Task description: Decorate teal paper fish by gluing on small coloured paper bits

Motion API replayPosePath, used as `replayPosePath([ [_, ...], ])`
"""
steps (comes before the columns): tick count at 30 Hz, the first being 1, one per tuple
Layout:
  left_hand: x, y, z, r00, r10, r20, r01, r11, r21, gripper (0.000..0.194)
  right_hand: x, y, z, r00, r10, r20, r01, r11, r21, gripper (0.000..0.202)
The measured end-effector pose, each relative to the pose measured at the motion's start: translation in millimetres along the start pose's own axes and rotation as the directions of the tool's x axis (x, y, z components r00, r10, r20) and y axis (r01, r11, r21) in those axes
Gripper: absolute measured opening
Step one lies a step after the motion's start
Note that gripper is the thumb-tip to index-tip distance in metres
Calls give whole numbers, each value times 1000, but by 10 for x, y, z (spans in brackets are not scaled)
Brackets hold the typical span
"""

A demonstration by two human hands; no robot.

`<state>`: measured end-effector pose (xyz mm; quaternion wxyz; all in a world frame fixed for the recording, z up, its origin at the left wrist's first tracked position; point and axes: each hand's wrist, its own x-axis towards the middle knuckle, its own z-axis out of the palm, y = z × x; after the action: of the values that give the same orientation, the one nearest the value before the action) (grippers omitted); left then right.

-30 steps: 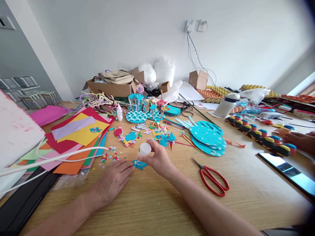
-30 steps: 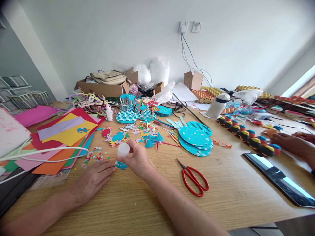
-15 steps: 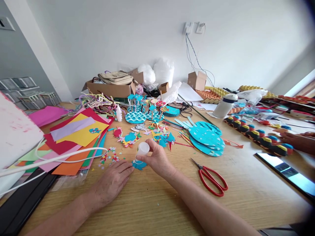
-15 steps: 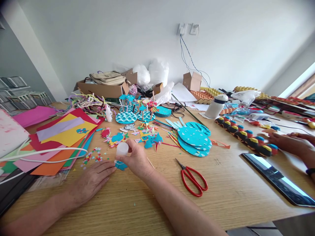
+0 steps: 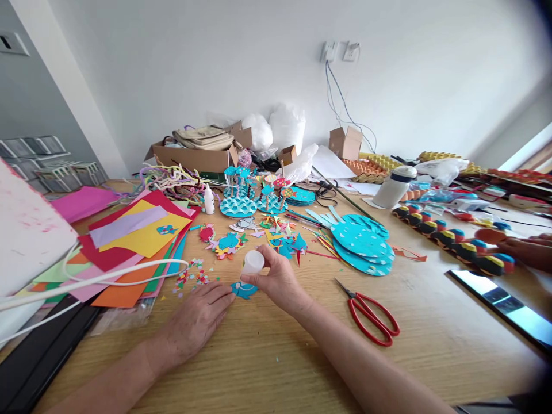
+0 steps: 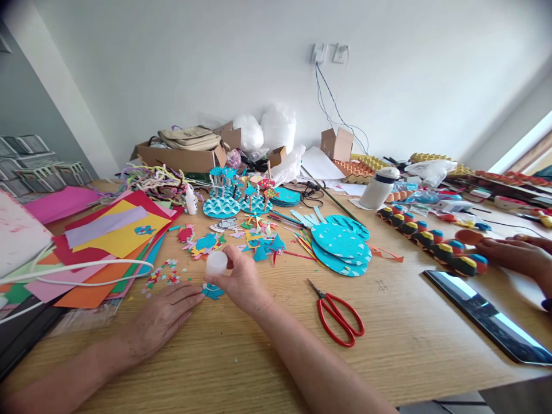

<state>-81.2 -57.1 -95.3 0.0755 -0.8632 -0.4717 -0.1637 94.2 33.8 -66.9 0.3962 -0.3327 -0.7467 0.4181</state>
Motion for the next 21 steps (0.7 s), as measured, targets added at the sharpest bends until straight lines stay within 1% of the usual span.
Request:
replayPosePath([
  [7, -6, -5, 3, 1000, -18, 19, 18, 1000, 15, 29, 0, -30, -23, 1000, 28, -6, -29, 999, -25, 28],
  [11, -5, -2, -8, 999, -8, 34, 8, 1000, 10, 30, -15, -41, -28, 1000, 10, 21, -9, 999, -42, 30],
  [14, -5, -1, -10, 999, -13, 36, 12, 1000, 6, 30, -12, -31, -29, 1000, 14, -1, -14, 999, -45, 28],
  [21, -16, -9, 18, 1000, -12, -4, 12, 1000, -15, 28, -8, -31, -42, 1000, 1, -4, -1, 999, -38, 27],
])
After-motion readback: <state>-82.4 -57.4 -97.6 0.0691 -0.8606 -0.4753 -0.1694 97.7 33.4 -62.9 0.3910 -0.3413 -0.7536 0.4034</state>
